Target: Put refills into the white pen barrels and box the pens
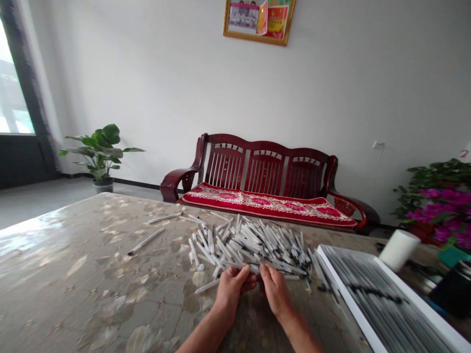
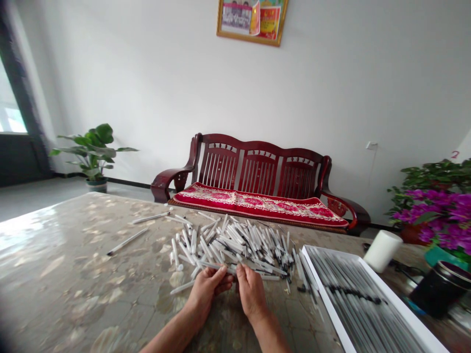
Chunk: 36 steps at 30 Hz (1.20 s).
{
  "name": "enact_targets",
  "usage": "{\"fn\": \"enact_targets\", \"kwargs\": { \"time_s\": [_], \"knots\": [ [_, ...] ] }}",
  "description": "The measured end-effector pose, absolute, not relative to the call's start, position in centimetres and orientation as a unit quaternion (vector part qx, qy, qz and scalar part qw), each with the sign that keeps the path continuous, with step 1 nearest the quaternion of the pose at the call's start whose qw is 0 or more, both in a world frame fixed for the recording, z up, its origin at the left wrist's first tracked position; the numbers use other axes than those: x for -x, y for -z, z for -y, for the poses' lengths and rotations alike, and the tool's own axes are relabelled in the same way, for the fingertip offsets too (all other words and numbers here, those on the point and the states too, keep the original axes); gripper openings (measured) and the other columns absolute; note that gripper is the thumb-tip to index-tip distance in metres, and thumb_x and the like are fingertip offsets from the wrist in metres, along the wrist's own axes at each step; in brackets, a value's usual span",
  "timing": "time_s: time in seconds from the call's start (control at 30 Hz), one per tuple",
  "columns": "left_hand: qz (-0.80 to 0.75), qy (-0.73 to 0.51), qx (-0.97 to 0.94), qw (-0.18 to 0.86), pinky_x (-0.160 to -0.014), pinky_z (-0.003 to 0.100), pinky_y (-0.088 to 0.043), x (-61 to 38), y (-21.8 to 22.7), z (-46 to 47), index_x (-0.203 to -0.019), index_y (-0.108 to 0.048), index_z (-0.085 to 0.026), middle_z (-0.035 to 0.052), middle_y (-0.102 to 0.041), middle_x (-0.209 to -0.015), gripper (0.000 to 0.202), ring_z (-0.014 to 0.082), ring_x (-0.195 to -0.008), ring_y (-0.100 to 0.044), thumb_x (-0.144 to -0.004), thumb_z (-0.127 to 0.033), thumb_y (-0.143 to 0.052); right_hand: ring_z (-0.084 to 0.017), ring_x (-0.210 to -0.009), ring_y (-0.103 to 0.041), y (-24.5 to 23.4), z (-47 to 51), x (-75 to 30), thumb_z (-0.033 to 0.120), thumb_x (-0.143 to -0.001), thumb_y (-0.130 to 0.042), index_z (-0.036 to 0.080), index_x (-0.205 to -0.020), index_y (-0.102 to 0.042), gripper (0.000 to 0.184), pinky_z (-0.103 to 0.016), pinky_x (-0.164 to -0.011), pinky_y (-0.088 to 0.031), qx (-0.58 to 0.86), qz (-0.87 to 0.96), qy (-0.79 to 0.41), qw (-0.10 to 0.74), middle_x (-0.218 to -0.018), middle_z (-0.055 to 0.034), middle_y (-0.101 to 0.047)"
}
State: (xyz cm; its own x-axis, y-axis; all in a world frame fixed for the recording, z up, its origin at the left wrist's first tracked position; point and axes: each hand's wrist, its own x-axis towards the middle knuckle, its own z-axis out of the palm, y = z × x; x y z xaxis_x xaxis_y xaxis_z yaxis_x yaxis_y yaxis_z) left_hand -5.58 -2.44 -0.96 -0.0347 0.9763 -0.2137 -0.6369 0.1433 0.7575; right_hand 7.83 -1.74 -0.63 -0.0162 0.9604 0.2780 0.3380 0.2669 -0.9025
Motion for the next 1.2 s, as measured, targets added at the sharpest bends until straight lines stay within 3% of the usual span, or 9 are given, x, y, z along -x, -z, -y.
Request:
{"fn": "enact_targets", "kwargs": {
  "time_s": [0.27, 0.43, 0.57, 0.67, 0.83, 0.93, 1.03, 1.1, 1.2],
  "knots": [
    [-0.367, -0.619, -0.255, 0.646, -0.056, 0.025, -0.055, 5.7, 0.4, 2.8, -0.072, -0.069, -0.013, 0.0048, -0.072, -0.061, 0.037, 0.017, -0.056, -0.068, -0.052, -0.035, -0.091, -0.01, -0.037, -0.033, -0.5, 2.8, -6.6, 0.069, -0.078, -0.054, 0.025, -0.061, -0.047, 0.048, -0.024, -0.037, -0.024, 0.501, 0.523, -0.487, 0.488, -0.045, 0.0074, -0.04],
    [-0.355, -0.573, -0.272, 0.687, -0.055, 0.022, -0.053, 5.7, -0.3, 3.0, -0.078, -0.071, -0.013, 0.0049, -0.074, -0.066, 0.031, 0.0139, -0.056, -0.067, -0.056, -0.026, -0.089, -0.007, -0.03, -0.026, -0.8, 2.5, -7.3, 0.061, -0.081, -0.048, 0.024, -0.052, -0.042, 0.047, -0.022, -0.033, -0.017, 0.471, 0.494, -0.527, 0.507, -0.038, 0.0084, -0.035],
    [-0.351, -0.472, -0.252, 0.768, -0.033, 0.012, -0.031, 6.0, -0.8, 3.4, -0.077, -0.071, -0.011, 0.0035, -0.067, -0.058, 0.026, 0.0045, -0.038, -0.05, -0.075, -0.036, -0.076, -0.008, -0.031, -0.026, -1.2, 2.1, -9.2, 0.051, -0.08, -0.048, 0.024, -0.047, -0.038, 0.044, -0.022, -0.035, -0.019, 0.459, 0.519, -0.506, 0.514, -0.037, 0.0085, -0.033],
    [-0.323, -0.385, -0.266, 0.822, -0.03, 0.011, -0.017, 6.3, -0.8, 3.9, -0.076, -0.071, -0.009, 0.0006, -0.06, -0.051, 0.035, 0.0011, -0.031, -0.038, -0.079, -0.044, -0.071, -0.008, -0.033, -0.027, -1.4, 2.1, -10.0, 0.05, -0.08, -0.051, 0.024, -0.048, -0.041, 0.042, -0.022, -0.037, -0.019, 0.471, 0.548, -0.476, 0.5, -0.038, 0.0084, -0.034],
    [-0.306, -0.377, -0.299, 0.822, -0.033, 0.013, -0.03, 6.4, 0.0, 3.9, -0.069, -0.068, -0.01, -0.0003, -0.059, -0.05, 0.031, 0.004, -0.035, -0.047, -0.068, -0.038, -0.083, -0.009, -0.035, -0.034, -0.8, 1.6, -10.2, 0.059, -0.081, -0.053, 0.023, -0.061, -0.053, 0.041, -0.022, -0.038, -0.024, 0.499, 0.54, -0.475, 0.483, -0.043, 0.0078, -0.044],
    [-0.323, -0.447, -0.272, 0.788, -0.037, 0.014, -0.039, 6.5, 0.2, 3.1, -0.071, -0.066, -0.013, -0.0001, -0.064, -0.056, 0.026, 0.0056, -0.039, -0.053, -0.07, -0.033, -0.082, -0.013, -0.041, -0.048, -0.8, 0.6, -12.1, 0.056, -0.082, -0.051, 0.022, -0.074, -0.061, 0.036, -0.024, -0.042, -0.032, 0.54, 0.533, -0.395, 0.517, -0.055, 0.0039, -0.057],
    [-0.341, -0.518, -0.24, 0.747, -0.044, 0.015, -0.048, 6.8, 0.1, 2.3, -0.078, -0.066, -0.014, 0.0014, -0.068, -0.065, 0.019, 0.0072, -0.047, -0.06, -0.074, -0.025, -0.08, -0.019, -0.062, -0.063, -1.4, -0.3, -15.9, 0.039, -0.078, -0.055, 0.022, -0.08, -0.066, 0.021, -0.027, -0.057, -0.042, 0.624, 0.554, -0.208, 0.51, -0.07, -0.0014, -0.068],
    [-0.354, -0.556, -0.219, 0.719, -0.049, 0.016, -0.053, 7.0, 0.0, 2.1, -0.077, -0.065, -0.014, 0.0009, -0.068, -0.065, 0.019, 0.009, -0.053, -0.065, -0.071, -0.021, -0.082, -0.022, -0.081, -0.068, -1.8, -0.5, -18.5, 0.029, -0.08, -0.052, 0.023, -0.086, -0.069, 0.019, -0.028, -0.068, -0.044, 0.688, 0.557, -0.104, 0.453, -0.086, -0.0041, -0.073],
    [-0.368, -0.594, -0.213, 0.683, -0.054, 0.018, -0.055, 6.9, 0.0, 2.1, -0.073, -0.064, -0.014, -0.0009, -0.066, -0.064, 0.028, 0.0104, -0.058, -0.066, -0.062, -0.024, -0.088, -0.021, -0.091, -0.067, -1.8, -0.3, -20.7, 0.018, -0.084, -0.047, 0.023, -0.094, -0.071, 0.026, -0.027, -0.072, -0.043, 0.759, 0.561, -0.029, 0.329, -0.099, -0.0053, -0.074]
  ]
}}
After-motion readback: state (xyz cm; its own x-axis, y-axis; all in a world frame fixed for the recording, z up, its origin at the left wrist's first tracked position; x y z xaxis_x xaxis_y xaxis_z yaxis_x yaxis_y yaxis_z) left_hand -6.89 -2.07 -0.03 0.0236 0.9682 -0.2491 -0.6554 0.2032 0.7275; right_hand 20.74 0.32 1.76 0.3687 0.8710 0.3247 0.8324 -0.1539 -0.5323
